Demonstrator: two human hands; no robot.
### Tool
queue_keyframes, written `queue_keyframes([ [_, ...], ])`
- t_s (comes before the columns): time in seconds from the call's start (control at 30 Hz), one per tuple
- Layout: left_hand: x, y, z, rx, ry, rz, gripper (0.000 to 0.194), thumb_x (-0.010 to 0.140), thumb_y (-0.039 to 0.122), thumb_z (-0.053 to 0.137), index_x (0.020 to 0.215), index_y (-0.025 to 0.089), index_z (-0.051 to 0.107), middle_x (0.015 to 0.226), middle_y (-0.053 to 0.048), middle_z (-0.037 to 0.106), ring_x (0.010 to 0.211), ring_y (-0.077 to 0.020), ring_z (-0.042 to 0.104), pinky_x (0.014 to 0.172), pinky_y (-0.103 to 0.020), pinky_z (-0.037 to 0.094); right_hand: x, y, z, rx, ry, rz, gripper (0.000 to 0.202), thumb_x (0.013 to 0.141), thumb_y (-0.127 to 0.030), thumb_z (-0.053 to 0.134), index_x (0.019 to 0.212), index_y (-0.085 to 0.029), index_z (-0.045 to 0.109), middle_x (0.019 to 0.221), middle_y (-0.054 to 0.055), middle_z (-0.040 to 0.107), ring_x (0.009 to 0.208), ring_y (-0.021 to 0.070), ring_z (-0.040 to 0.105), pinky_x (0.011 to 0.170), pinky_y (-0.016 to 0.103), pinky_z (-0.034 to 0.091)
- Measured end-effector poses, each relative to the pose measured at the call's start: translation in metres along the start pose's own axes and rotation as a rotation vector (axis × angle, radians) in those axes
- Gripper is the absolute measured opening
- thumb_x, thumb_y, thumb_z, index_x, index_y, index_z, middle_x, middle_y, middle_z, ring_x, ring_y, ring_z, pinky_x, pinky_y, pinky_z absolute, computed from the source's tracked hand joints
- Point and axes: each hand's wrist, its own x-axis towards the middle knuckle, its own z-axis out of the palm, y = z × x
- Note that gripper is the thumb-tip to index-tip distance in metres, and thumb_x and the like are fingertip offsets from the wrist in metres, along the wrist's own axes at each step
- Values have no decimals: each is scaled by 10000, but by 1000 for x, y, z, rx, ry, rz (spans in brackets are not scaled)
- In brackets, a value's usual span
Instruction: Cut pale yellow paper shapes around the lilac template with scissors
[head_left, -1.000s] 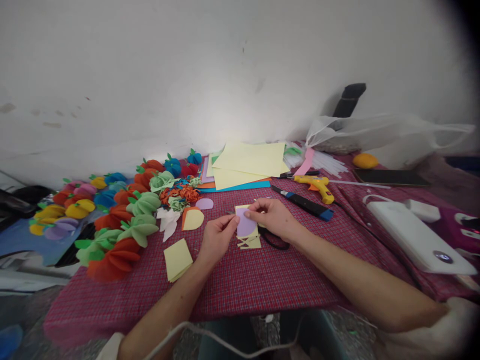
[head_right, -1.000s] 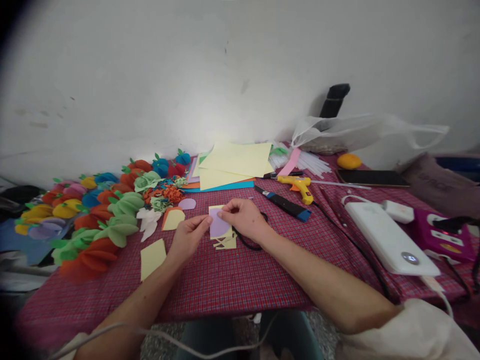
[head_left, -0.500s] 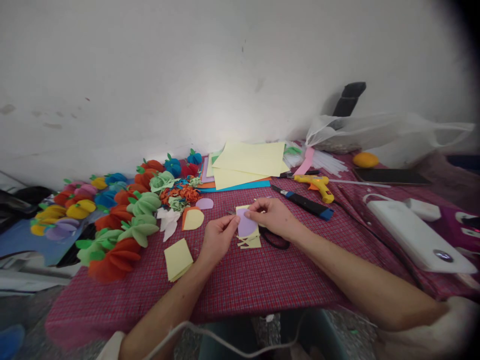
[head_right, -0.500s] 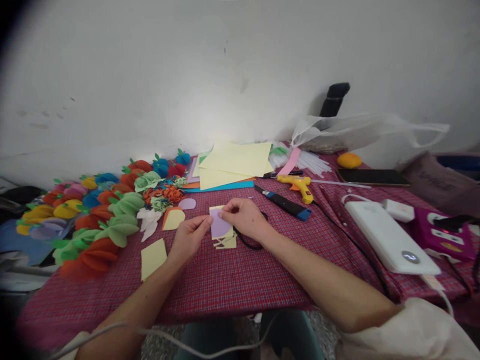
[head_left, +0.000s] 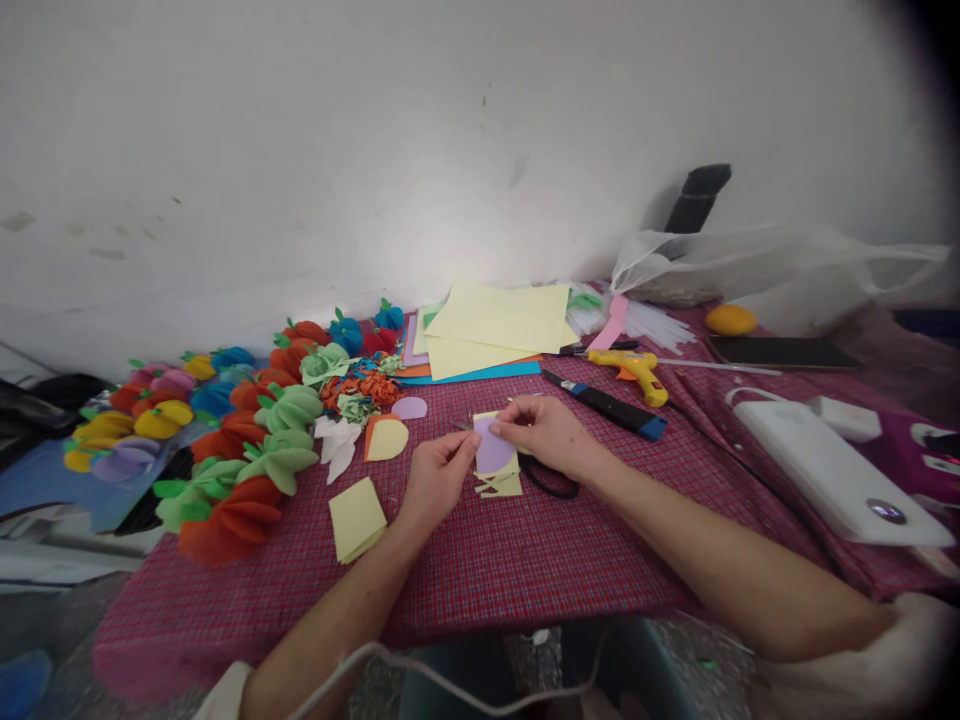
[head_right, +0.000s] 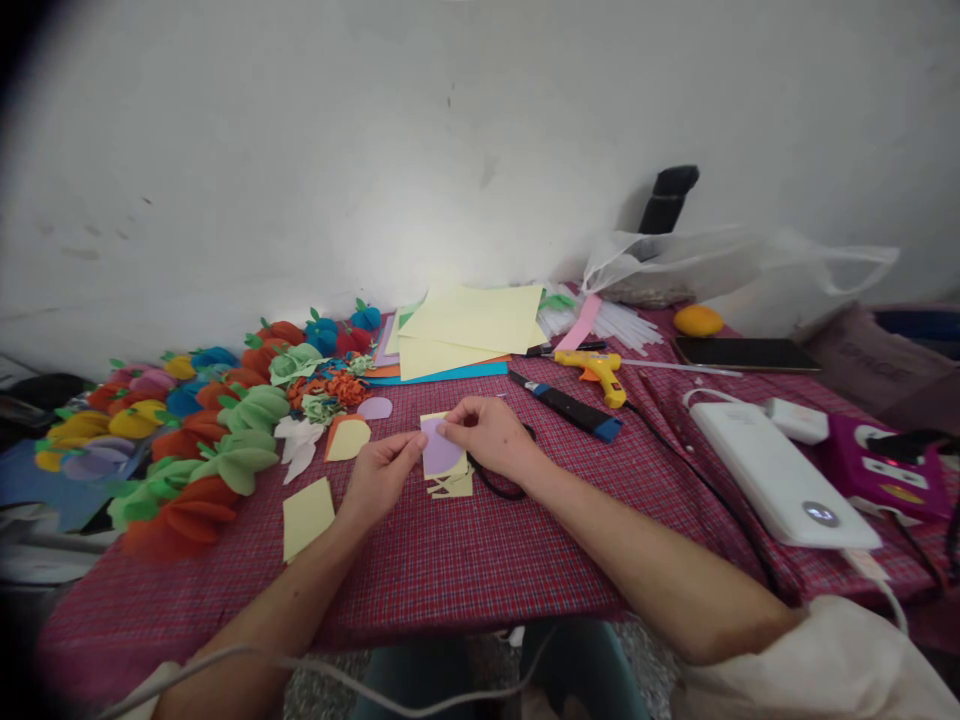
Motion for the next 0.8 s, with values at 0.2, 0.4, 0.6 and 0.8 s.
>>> queue_keyframes([
  [0.2,0,1,1,25,24,2,331,786,393,447,789,138,658,581,22,535,547,-106,453,514,-200,345,-1,0,2,-1,14,7,160,699,-313,577,667,-156,592,632,2,602,564,112,531,533,218,415],
  [0.4,-1,-2,2,46,41,-4,333,786,395,447,839,152,668,598,18,558,554,-108,463,516,-201,346,0,2,3,-1,14,0,152,705,-307,574,666,-160,585,643,8,609,571,116,535,546,228,419],
  [0.6,-1,-3,3,14,60,-27,324,776,395,459,858,161,669,609,17,578,563,-116,494,516,-200,354,-1,-1,4,70,21,19,143,682,-296,590,733,-176,531,634,-16,560,554,110,517,502,217,406],
  [0.8,0,-1,4,-62,56,-48,306,763,384,481,832,158,675,596,20,582,551,-114,492,515,-203,359,-3,-7,8,347,-41,149,412,667,-245,603,1011,-229,376,711,-19,589,561,131,566,493,236,437],
])
